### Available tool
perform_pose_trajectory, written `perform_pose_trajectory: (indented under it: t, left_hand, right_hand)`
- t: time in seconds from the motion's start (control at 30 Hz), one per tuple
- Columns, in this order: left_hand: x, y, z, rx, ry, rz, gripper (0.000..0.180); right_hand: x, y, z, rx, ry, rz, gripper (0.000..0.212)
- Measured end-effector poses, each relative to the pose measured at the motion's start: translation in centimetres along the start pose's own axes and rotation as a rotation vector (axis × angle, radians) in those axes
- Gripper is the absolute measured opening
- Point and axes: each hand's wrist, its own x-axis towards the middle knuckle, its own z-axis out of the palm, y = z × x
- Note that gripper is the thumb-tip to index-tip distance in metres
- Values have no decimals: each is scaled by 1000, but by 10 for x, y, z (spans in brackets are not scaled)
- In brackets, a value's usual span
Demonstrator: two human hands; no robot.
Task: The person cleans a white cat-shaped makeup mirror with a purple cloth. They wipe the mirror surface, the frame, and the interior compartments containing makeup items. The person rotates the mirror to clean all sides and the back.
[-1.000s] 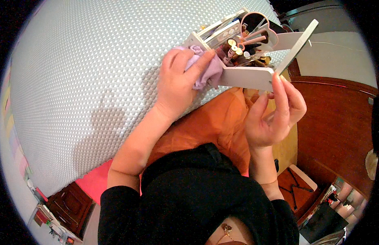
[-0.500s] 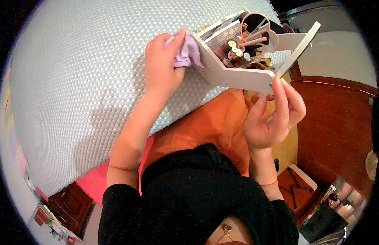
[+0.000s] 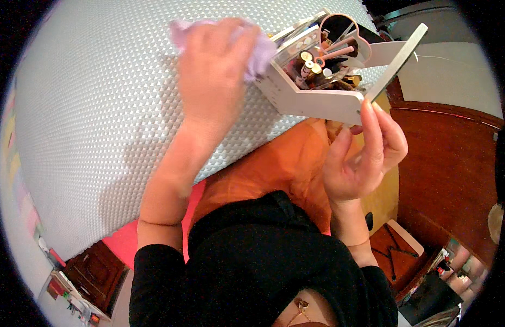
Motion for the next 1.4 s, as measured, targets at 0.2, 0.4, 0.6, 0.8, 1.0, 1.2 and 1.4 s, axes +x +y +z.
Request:
perform_pose_trajectory:
  t: [0.2,0.4,0.6,0.8,1.0,1.2,1.4]
  left_hand:
    - [-17,29,2,-165,-149,-157,62]
    - [-26,35,1,-210,-197,-255,77]
    - [-39,48,4,-253,-159,-237,77]
    - [-44,30,8,-189,-144,-134,75]
    - [-36,25,10,-191,-137,-182,71]
    - [-47,44,12,-292,-108,-172,72]
    - [-61,71,15,-407,-116,-216,69]
  right_hand:
    - [-1,1,0,18,-9,10,53]
    - [4,-5,7,67,41,75,53]
    - [5,1,7,90,31,37,51]
    - [4,-1,5,96,13,52,50]
    - [3,1,8,91,27,29,52]
    - [8,-3,8,71,25,11,53]
    - [8,-5,9,34,17,44,53]
